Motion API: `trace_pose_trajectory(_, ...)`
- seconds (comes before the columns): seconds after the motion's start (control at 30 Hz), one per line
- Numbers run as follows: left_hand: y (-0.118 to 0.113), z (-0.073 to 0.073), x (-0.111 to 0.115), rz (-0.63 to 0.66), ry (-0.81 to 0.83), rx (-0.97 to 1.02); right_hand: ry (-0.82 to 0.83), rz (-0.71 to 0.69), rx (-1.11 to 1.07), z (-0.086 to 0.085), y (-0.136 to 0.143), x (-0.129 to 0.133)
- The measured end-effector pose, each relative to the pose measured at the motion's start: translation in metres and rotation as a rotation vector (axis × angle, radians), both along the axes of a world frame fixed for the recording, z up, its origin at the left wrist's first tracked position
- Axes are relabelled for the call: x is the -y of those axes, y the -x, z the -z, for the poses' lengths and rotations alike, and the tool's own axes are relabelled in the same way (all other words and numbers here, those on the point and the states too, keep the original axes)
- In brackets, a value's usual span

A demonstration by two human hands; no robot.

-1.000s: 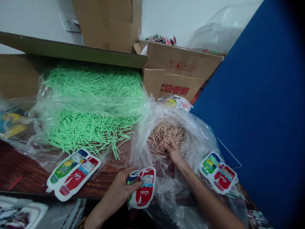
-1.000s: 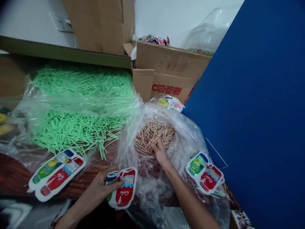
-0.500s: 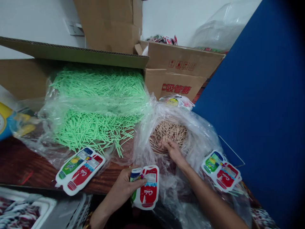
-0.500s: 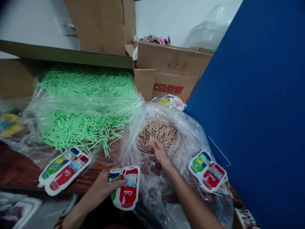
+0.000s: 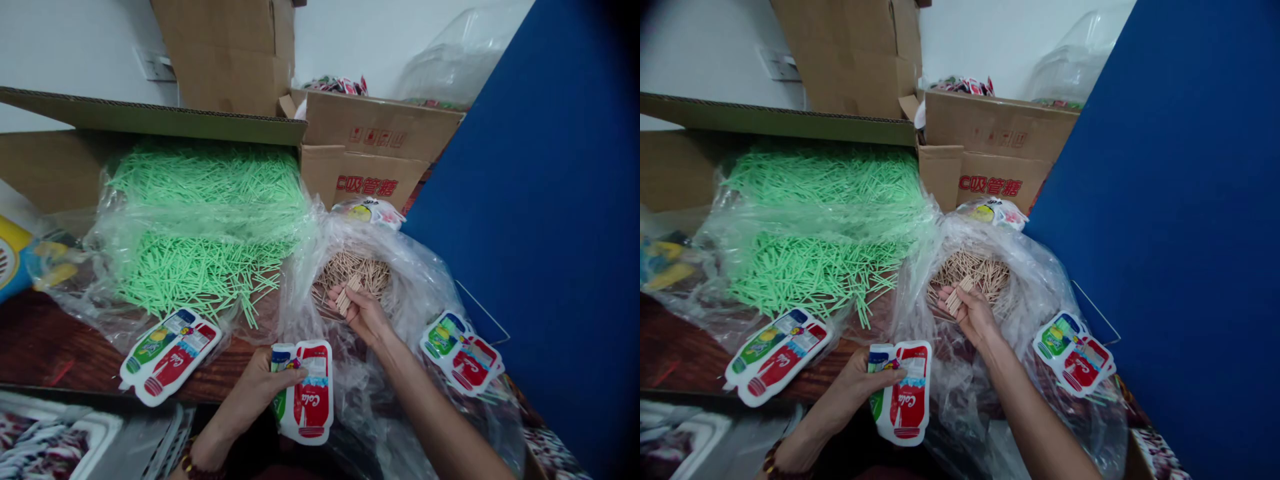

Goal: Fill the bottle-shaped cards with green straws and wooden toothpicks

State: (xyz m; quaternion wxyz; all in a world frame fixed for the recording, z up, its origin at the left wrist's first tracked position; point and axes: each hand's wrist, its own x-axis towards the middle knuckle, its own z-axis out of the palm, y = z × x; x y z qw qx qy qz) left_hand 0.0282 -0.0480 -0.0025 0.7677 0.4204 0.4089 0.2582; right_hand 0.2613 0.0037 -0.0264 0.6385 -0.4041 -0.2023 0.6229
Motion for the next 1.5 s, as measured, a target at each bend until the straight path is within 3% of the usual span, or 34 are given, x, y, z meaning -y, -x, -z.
trace_pose_trajectory(0.2, -0.005, -0.001, -0.001, 0.004, -0.028, 0.011, 0.008, 0.061, -0.212, -0.01, 0.01, 0.011)
trace_pose_trajectory(0.37, -0.008, -0.004, -0.003, 0.031, -0.036, -0.011, -0.04, 0.053, -0.308, -0.028, 0.028, 0.025)
trace_pose_trajectory(0.57, -0.01, -0.011, -0.005, 0.057, -0.025, 0.049, -0.053, 0.1, -0.115, -0.047, 0.059, 0.047)
trace_pose_trajectory(0.87, -0.008, -0.011, -0.006, 0.061, -0.062, 0.059, -0.012, 0.125, 0.04, -0.043, 0.076, 0.061)
trace_pose_trajectory(1.07, -0.005, -0.012, -0.008, 0.067, -0.094, 0.091, -0.08, 0.084, 0.087, -0.033, 0.072, 0.067)
trace_pose_trajectory(1.2, -0.003, -0.009, -0.012, 0.066, -0.115, 0.032, -0.068, -0.059, 0.126, -0.027, 0.064, 0.073)
trace_pose_trajectory(1.33, -0.002, -0.007, -0.016, 0.064, -0.13, 0.001, -0.108, -0.216, 0.24, -0.033, 0.057, 0.072)
trace_pose_trajectory(1.5, -0.003, -0.009, -0.02, 0.096, -0.148, 0.011, -0.258, -0.196, 0.342, -0.044, 0.048, 0.058)
